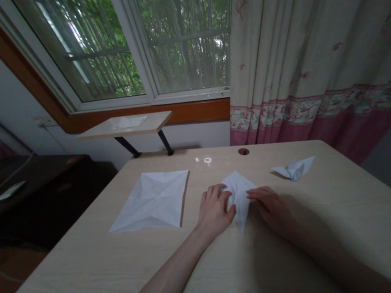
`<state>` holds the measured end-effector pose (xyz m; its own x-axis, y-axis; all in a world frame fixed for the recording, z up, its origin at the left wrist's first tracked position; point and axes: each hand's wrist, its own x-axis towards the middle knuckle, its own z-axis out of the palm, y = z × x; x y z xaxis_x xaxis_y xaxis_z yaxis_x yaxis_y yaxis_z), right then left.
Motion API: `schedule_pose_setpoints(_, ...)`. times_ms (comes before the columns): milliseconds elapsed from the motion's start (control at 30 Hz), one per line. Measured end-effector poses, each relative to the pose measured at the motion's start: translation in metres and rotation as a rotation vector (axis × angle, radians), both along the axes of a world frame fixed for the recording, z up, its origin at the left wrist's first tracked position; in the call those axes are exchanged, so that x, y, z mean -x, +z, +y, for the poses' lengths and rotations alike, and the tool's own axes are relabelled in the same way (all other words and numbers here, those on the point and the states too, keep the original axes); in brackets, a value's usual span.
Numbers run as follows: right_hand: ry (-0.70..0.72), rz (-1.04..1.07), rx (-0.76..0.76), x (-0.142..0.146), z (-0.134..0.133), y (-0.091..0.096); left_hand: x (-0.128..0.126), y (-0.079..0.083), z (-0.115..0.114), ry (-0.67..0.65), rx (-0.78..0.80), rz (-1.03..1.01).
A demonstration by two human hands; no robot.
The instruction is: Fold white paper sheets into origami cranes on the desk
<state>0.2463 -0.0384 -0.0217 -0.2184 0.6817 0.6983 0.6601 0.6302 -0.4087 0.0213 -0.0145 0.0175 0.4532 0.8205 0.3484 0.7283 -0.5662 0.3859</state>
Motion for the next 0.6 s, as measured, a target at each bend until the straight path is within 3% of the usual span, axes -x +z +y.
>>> schedule_pose_setpoints(267,-0.032,-0.028,0.000,-0.002,0.003,-0.009,0.001,-0.003,0.003,-0.046,0.007,-0.009)
schedule_pose_setpoints(600,-0.040,-0.124,0.059,0.001,0.001,0.002,0.004,-0.008,0.007,-0.067,-0.004,-0.016)
